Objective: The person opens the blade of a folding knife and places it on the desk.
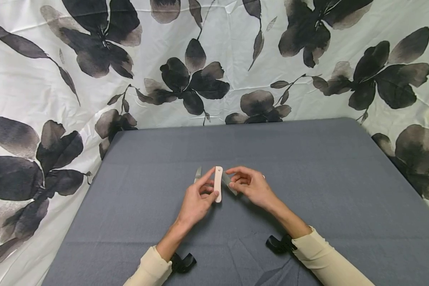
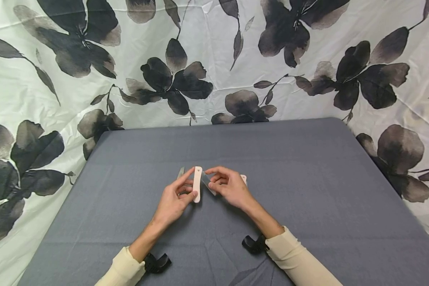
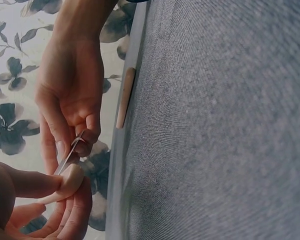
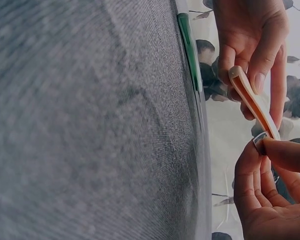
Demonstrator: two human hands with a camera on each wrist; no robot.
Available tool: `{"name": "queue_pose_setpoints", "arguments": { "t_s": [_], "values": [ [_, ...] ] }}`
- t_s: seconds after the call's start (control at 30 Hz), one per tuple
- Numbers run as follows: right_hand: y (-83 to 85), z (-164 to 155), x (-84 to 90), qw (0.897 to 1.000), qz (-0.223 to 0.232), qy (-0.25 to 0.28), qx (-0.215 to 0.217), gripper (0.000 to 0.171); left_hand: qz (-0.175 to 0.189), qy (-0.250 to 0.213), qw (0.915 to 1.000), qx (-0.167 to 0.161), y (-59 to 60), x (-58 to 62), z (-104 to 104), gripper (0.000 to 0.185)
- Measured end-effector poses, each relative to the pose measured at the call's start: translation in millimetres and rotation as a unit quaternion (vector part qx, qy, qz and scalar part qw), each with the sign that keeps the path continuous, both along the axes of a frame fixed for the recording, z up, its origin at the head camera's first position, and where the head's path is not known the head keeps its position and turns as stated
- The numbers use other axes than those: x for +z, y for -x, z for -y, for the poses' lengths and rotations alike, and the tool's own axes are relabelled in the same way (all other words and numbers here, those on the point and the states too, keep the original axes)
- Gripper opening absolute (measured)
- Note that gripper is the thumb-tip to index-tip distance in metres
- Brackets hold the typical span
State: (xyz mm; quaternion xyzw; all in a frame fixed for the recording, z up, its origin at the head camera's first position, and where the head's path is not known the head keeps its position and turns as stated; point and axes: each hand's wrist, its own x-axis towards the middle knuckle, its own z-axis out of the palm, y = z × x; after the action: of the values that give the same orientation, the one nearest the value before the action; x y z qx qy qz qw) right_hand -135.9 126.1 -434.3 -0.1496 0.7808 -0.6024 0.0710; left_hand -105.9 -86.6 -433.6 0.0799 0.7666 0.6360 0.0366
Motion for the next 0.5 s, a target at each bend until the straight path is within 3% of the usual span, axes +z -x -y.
{"name": "queue_pose_setpoints", "arguments": {
  "t_s": [0.5],
  "values": [
    [-3.0,-6.3,-2.8,1.0,-0.009,-0.008,-0.002,0.034,-0.01,0.02,0.9995,-0.021,-3.2,-2.6,0.7,0.073]
  ]
}}
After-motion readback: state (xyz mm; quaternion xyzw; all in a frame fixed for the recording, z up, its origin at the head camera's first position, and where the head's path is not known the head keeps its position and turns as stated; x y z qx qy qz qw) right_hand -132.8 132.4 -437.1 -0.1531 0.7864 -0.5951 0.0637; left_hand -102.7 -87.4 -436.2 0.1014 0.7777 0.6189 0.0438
